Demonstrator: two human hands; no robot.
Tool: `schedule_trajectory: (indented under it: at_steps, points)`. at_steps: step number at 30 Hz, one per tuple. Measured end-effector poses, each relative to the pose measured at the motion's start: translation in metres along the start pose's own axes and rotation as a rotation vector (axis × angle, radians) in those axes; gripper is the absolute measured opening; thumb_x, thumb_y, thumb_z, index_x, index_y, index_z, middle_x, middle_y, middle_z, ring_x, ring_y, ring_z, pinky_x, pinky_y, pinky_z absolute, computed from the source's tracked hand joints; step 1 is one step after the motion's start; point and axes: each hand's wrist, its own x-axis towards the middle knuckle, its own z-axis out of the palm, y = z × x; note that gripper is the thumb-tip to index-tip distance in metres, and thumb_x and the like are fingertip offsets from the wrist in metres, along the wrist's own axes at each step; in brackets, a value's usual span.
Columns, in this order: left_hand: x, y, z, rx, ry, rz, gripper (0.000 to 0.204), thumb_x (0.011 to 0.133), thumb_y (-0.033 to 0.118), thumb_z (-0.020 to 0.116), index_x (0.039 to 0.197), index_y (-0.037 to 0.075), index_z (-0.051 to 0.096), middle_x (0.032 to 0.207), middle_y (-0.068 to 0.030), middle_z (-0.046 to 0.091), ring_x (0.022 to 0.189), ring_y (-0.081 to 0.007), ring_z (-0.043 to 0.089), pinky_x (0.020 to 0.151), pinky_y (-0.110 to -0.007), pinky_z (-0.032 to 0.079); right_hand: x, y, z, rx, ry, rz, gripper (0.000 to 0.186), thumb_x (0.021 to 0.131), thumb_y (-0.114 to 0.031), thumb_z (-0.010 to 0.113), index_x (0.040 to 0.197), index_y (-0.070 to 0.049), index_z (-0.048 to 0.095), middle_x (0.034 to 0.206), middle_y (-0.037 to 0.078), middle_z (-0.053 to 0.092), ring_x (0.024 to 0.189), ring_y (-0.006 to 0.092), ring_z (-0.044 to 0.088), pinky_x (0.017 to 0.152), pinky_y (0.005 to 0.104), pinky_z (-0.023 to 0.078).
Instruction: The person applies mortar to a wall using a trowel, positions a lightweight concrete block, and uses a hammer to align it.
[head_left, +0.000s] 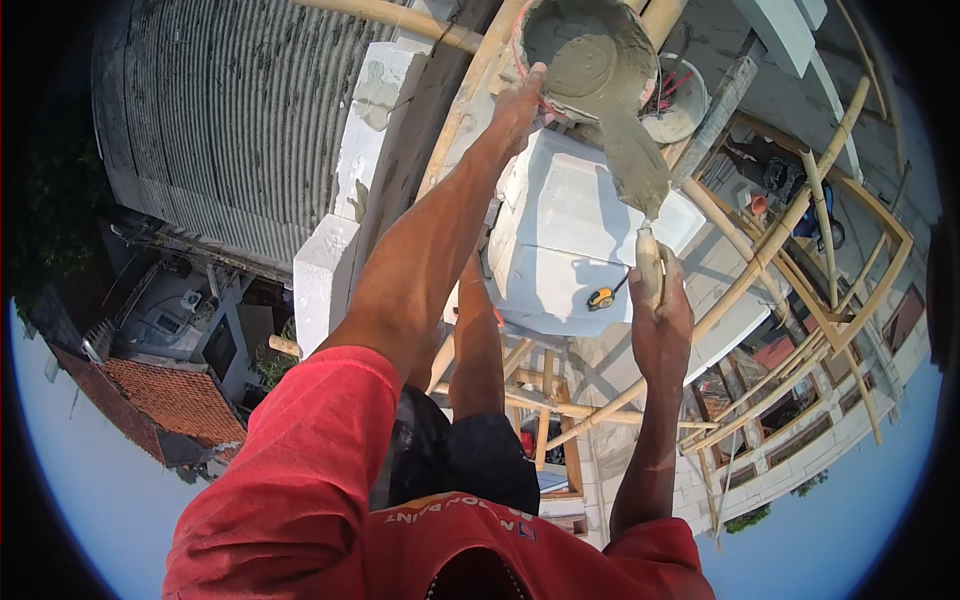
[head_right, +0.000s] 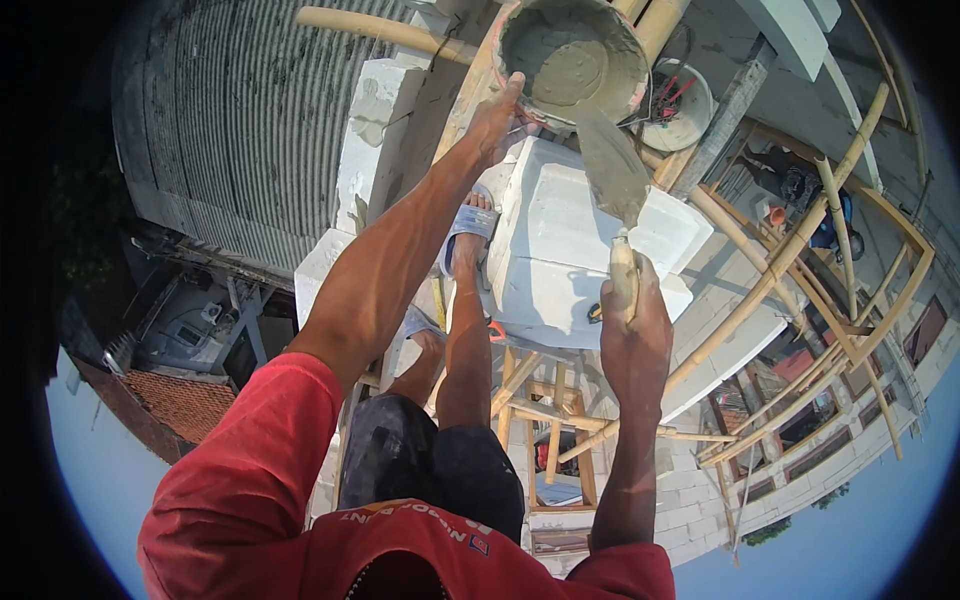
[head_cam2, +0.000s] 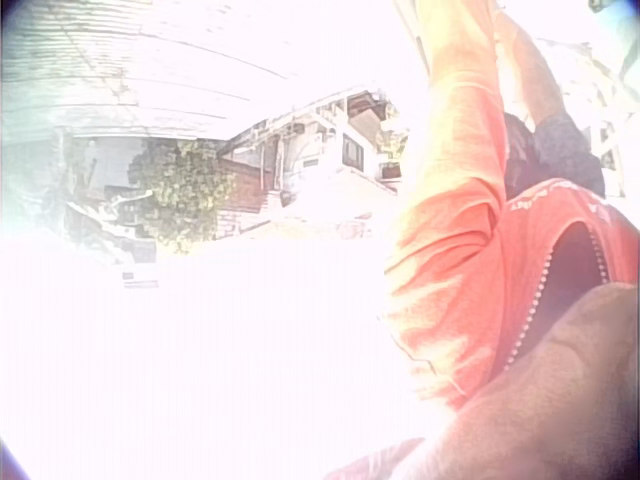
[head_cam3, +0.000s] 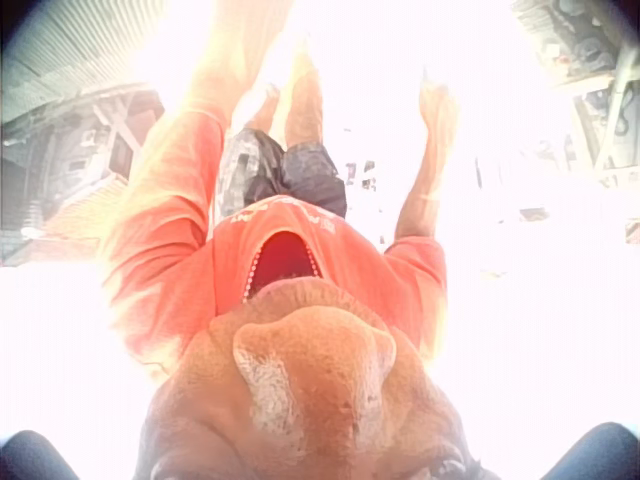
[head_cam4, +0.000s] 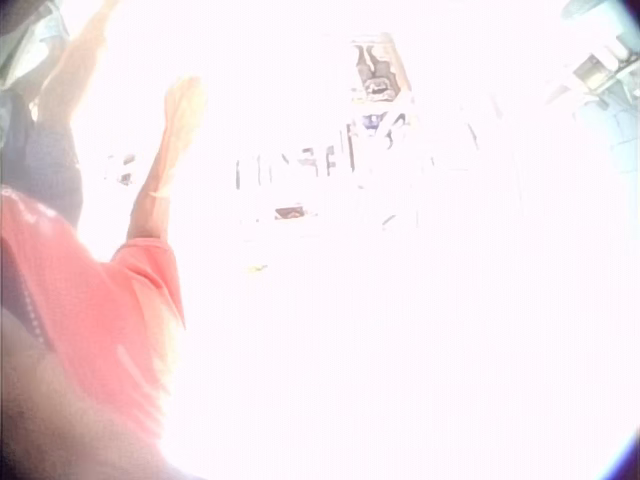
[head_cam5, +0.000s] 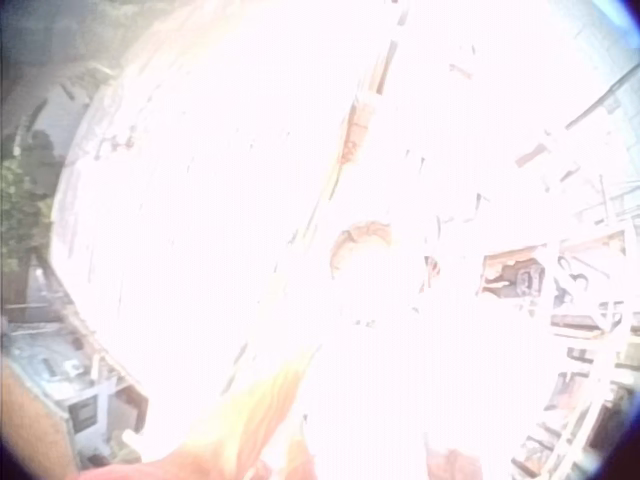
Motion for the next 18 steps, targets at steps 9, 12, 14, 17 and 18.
schedule_trajectory:
  at_steps: [9, 12, 14, 17, 18]
  points:
    - [-0.113, -0.013, -0.046, 0.109, -0.113, -0.021, 0.081, 0.095, 0.062, 0.056, 0.145, 0.000, 0.042, 0.133, -0.0192, 0.054, 0.120, -0.0259, 0.055, 0.103, -0.036, 0.046, 0.238, -0.048, 0.053, -0.580, 0.104, -0.294, 0.038, 0.092, -0.031, 0.055, 0.103, 0.002, 0.070, 0.101, 0.031, 0.068, 0.100, 0.0466, 0.067, 0.085, 0.0549, 0.052]
    - [-0.205, -0.070, -0.090, 0.172, -0.046, -0.147, 0.071, 0.098, 0.059, 0.052, 0.137, -0.001, 0.051, 0.121, -0.0149, 0.062, 0.116, -0.0228, 0.059, 0.105, -0.037, 0.045, 0.241, -0.043, 0.087, -0.532, 0.051, -0.313, 0.040, 0.090, -0.033, 0.058, 0.100, 0.004, 0.071, 0.099, 0.030, 0.070, 0.095, 0.0440, 0.068, 0.082, 0.0525, 0.053]
    - [-0.274, -0.097, -0.124, 0.303, 0.016, -0.234, 0.075, 0.099, 0.057, 0.051, 0.144, -0.003, 0.046, 0.126, -0.0166, 0.062, 0.118, -0.0246, 0.059, 0.102, -0.038, 0.046, 0.240, -0.044, 0.082, -0.488, 0.043, -0.293, 0.043, 0.090, -0.036, 0.060, 0.099, 0.005, 0.070, 0.096, 0.027, 0.071, 0.089, 0.0406, 0.071, 0.079, 0.0499, 0.054]
    - [-0.371, -0.127, -0.175, 0.793, 0.096, -0.197, 0.070, 0.099, 0.050, 0.053, 0.143, -0.004, 0.047, 0.126, -0.0256, 0.060, 0.122, -0.0357, 0.056, 0.101, -0.040, 0.044, 0.231, -0.018, 0.041, 0.178, -0.156, -0.048, 0.051, 0.089, -0.050, 0.068, 0.098, 0.000, 0.070, 0.078, 0.007, 0.065, 0.060, 0.0163, 0.057, 0.057, 0.0328, 0.049]
    - [-0.399, -0.131, -0.191, 0.792, 0.101, -0.198, 0.070, 0.099, 0.050, 0.053, 0.143, -0.004, 0.047, 0.126, -0.0256, 0.060, 0.122, -0.0357, 0.056, 0.101, -0.040, 0.044, 0.219, -0.015, 0.035, 0.179, -0.160, -0.051, 0.051, 0.089, -0.050, 0.068, 0.098, 0.000, 0.070, 0.078, 0.007, 0.065, 0.060, 0.0163, 0.057, 0.057, 0.0328, 0.049]
